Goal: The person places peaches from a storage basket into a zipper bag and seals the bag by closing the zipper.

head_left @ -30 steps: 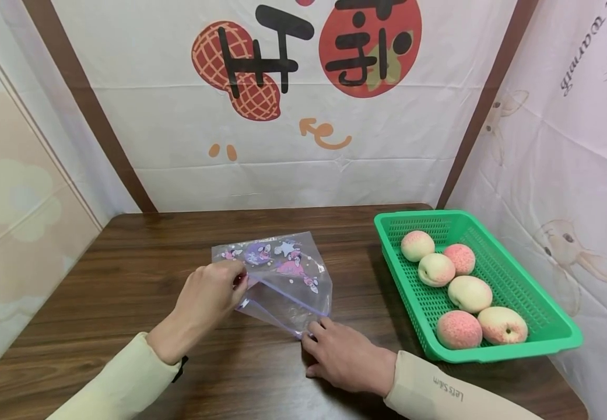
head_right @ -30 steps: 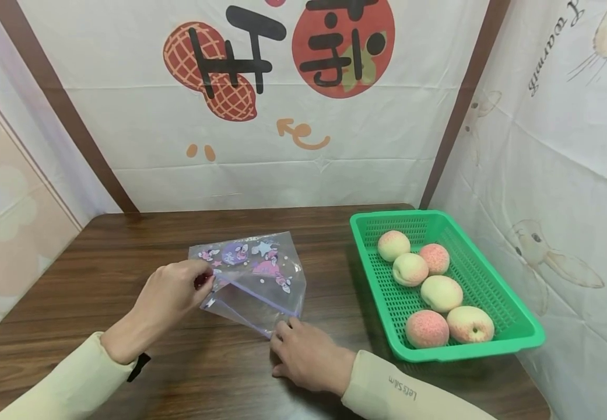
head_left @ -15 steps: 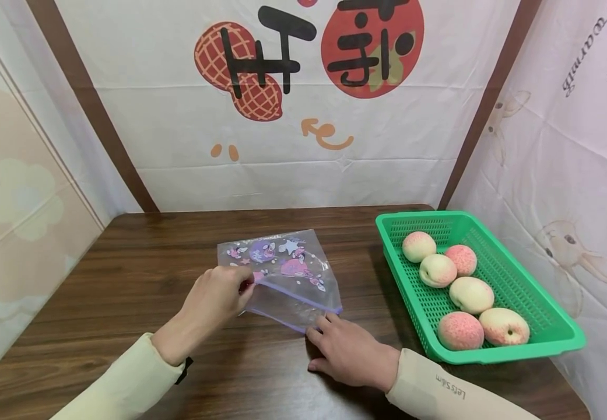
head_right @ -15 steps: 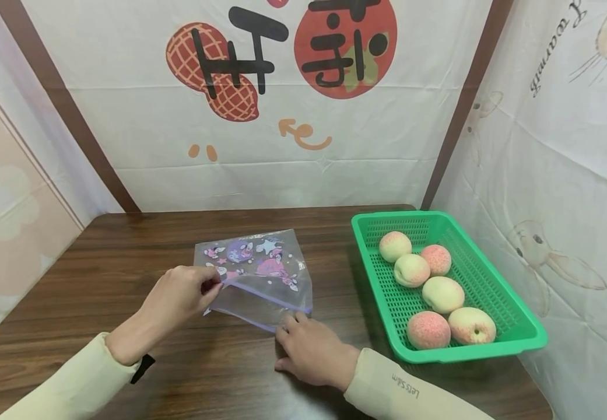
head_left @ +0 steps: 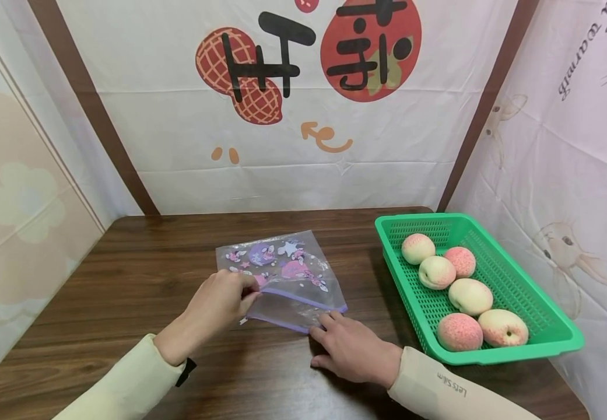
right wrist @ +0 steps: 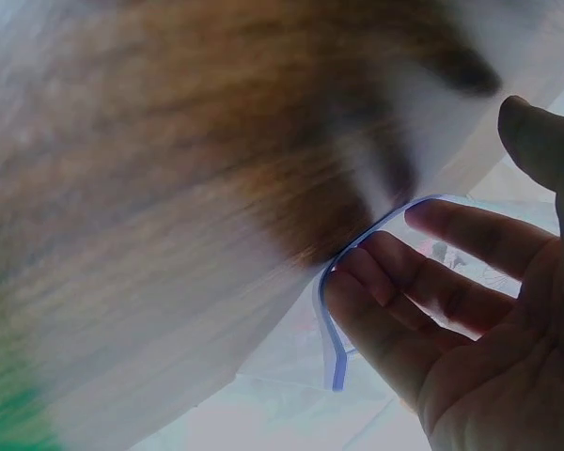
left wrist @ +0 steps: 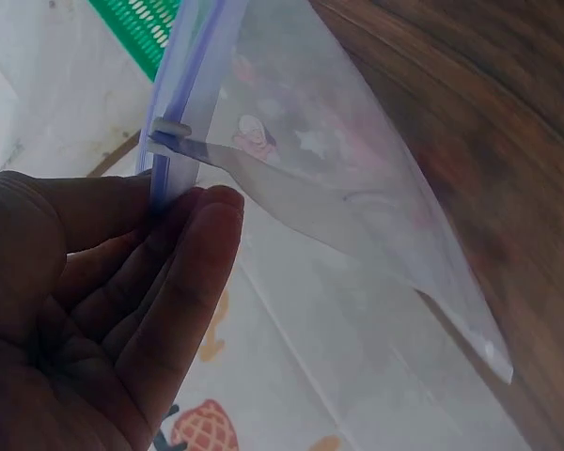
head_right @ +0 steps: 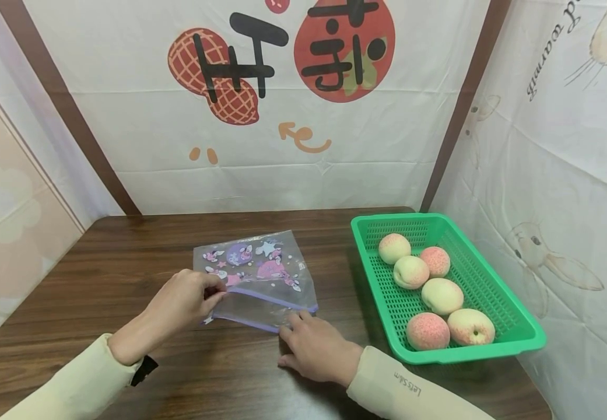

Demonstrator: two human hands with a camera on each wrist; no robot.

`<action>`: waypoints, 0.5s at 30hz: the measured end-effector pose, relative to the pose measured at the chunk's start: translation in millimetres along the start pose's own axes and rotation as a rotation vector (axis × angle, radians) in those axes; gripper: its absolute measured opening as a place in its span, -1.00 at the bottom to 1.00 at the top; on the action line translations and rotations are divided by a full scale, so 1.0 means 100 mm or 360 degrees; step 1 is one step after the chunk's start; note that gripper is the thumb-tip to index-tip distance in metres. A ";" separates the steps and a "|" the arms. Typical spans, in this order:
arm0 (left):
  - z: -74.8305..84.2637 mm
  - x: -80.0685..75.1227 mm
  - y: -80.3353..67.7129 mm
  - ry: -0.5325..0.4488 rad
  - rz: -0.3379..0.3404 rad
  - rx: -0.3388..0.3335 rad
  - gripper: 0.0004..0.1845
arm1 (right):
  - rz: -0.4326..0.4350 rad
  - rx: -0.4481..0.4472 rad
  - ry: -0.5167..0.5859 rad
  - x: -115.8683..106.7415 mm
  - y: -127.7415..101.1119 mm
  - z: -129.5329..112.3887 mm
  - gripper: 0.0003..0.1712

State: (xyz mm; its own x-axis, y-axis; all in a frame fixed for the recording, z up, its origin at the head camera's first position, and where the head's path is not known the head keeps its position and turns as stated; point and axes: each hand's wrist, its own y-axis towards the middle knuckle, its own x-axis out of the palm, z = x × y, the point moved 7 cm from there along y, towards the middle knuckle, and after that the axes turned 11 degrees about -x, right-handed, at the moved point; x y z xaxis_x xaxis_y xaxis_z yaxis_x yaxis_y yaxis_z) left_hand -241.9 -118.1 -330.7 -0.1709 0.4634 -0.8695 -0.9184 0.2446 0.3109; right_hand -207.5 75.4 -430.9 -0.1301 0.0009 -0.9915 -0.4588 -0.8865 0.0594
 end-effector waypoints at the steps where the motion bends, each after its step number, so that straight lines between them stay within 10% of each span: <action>1: -0.01 0.01 0.00 -0.0020 -0.0032 -0.0014 -0.88 | 0.0005 -0.0002 -0.0003 0.00 0.00 0.00 -0.49; 15: -0.02 0.04 0.04 -0.0240 -0.0180 -0.0078 -0.85 | 0.0134 -0.0026 0.0048 -0.08 -0.03 0.01 -0.59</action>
State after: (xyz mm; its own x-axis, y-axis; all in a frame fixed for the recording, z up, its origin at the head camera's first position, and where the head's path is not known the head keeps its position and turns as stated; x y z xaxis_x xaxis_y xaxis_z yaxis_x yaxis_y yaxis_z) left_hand -247.0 -117.2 -333.9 -0.0135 0.5586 -0.8293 -0.9457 0.2622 0.1921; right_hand -205.8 78.5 -423.3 -0.1406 -0.0877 -0.9862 -0.4329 -0.8904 0.1409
